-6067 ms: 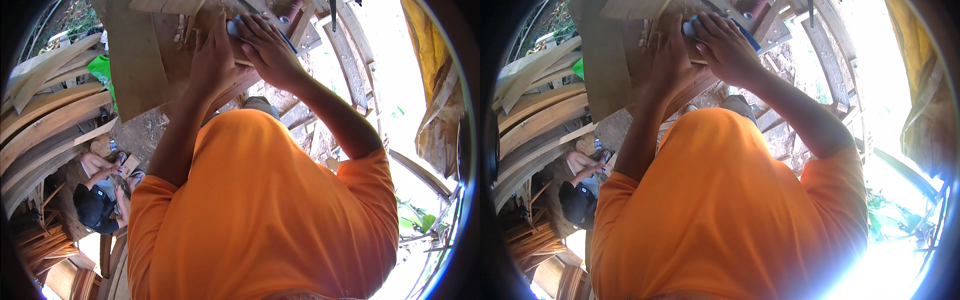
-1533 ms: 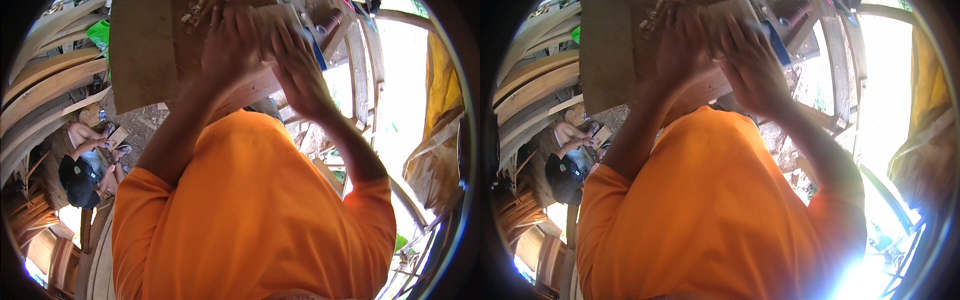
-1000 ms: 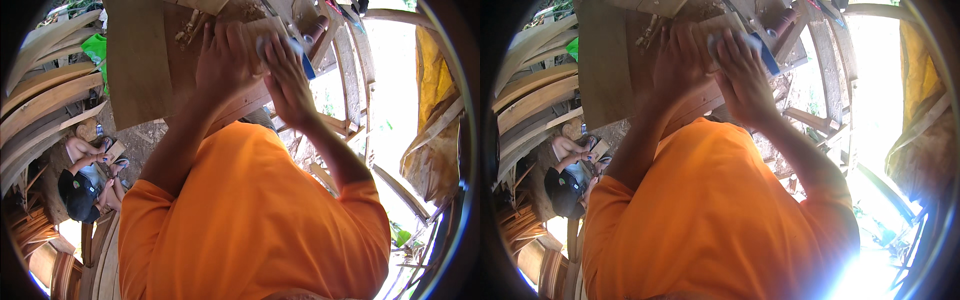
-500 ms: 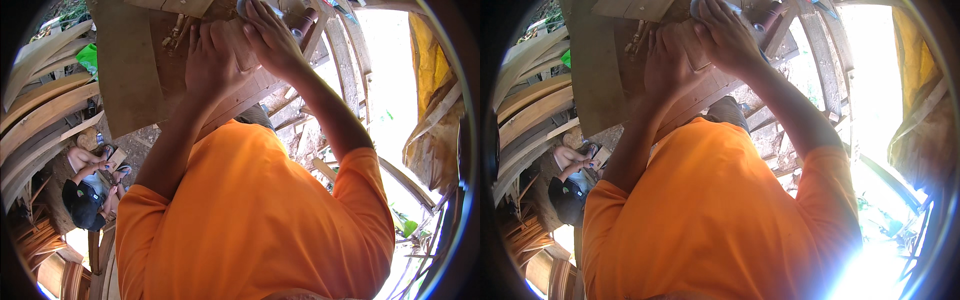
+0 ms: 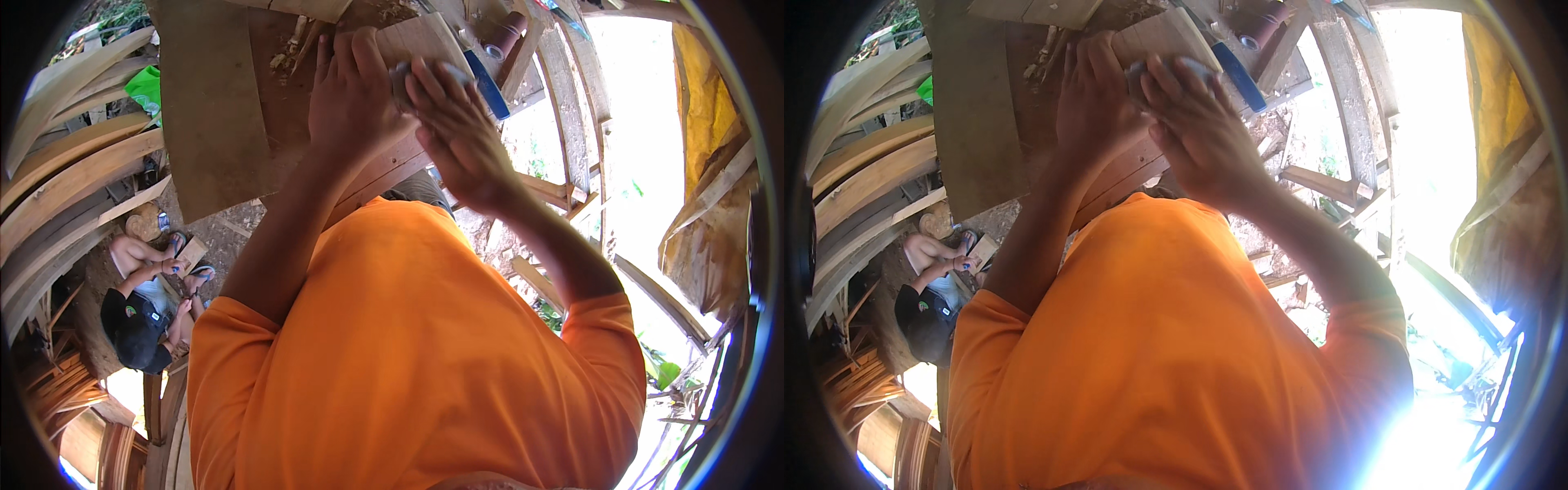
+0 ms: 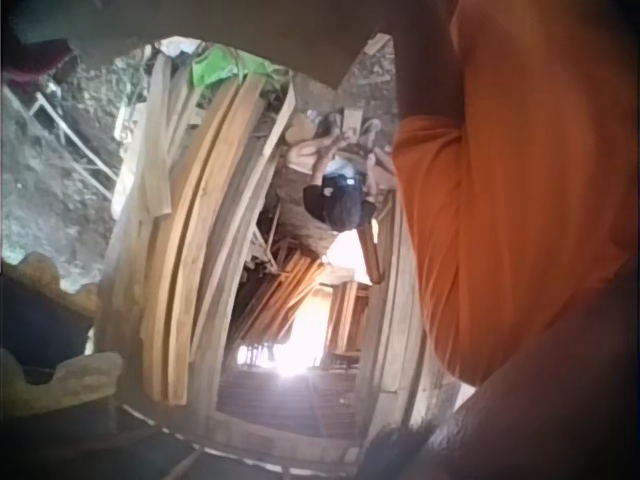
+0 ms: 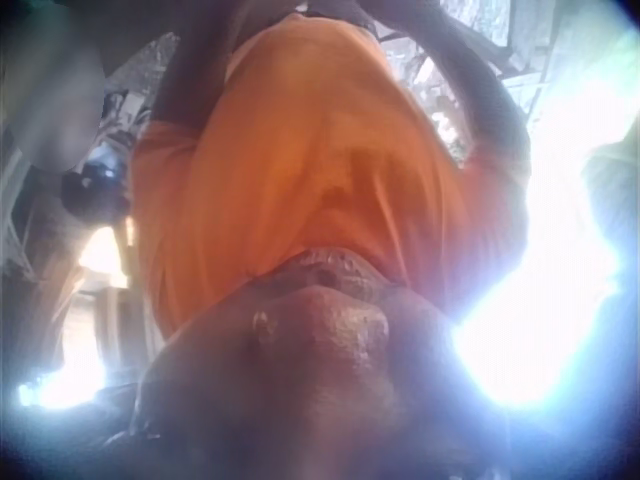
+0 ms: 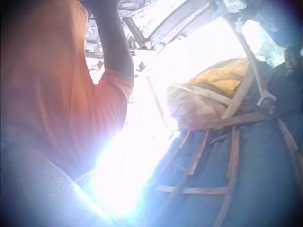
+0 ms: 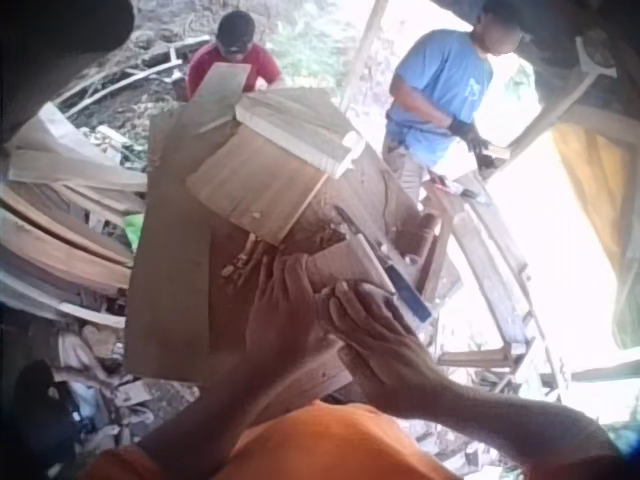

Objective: The person sands a small wooden block by hand using sandpaper and uses a knife-like tool to carve or scrape out a hollowed center of a wooden piece.

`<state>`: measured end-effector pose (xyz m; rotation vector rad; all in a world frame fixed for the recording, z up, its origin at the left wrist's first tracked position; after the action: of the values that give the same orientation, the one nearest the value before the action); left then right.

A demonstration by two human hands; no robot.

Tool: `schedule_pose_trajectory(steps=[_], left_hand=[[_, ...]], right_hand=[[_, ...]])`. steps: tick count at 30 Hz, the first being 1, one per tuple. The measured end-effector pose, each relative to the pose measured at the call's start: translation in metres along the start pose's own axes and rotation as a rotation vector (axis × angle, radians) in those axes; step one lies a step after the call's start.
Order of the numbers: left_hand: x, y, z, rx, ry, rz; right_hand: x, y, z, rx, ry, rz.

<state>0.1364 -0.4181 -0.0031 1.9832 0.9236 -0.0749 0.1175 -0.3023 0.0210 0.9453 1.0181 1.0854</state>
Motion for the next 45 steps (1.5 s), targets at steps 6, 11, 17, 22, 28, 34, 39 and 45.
schedule_pose_trajectory(steps=[6,11,17,22,28,34,39,45], left_hand=[[-0.001,0.014,-0.008,0.022,-0.005,0.034],[-0.003,0.011,-0.001,0.019,-0.029,-0.012],[0.002,-0.001,0.000,-0.068,-0.029,-0.001],[-0.003,0.005,-0.007,0.032,-0.014,0.080],[0.000,0.010,-0.006,0.027,0.013,0.027],[0.001,0.002,-0.001,0.027,0.027,0.051],[-0.002,-0.002,0.004,-0.050,0.036,0.046],[-0.005,-0.005,0.003,-0.030,0.089,0.077]], right_hand=[[-0.024,-0.005,-0.026,-0.045,-0.069,-0.075],[-0.022,0.002,-0.019,0.135,0.075,-0.088],[-0.002,0.005,-0.010,0.016,-0.077,-0.084],[-0.047,-0.013,-0.089,-0.102,-0.044,-0.083],[0.000,0.004,-0.028,-0.053,-0.042,-0.116],[-0.033,-0.004,-0.052,-0.181,-0.136,-0.130],[-0.015,-0.005,-0.041,-0.057,-0.006,-0.144],[-0.012,0.020,-0.068,-0.491,-0.249,-0.326]])
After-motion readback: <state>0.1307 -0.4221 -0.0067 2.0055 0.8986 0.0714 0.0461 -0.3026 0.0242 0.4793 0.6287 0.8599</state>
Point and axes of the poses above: each hand's wrist, its own x-axis away from the middle knuckle, its own y-axis out of the back of the hand, z = x × y, the point moved 10 cm from there along -x, towards the middle knuckle, and after that the axes turned 13 degrees about y, right-handed, at the moved point
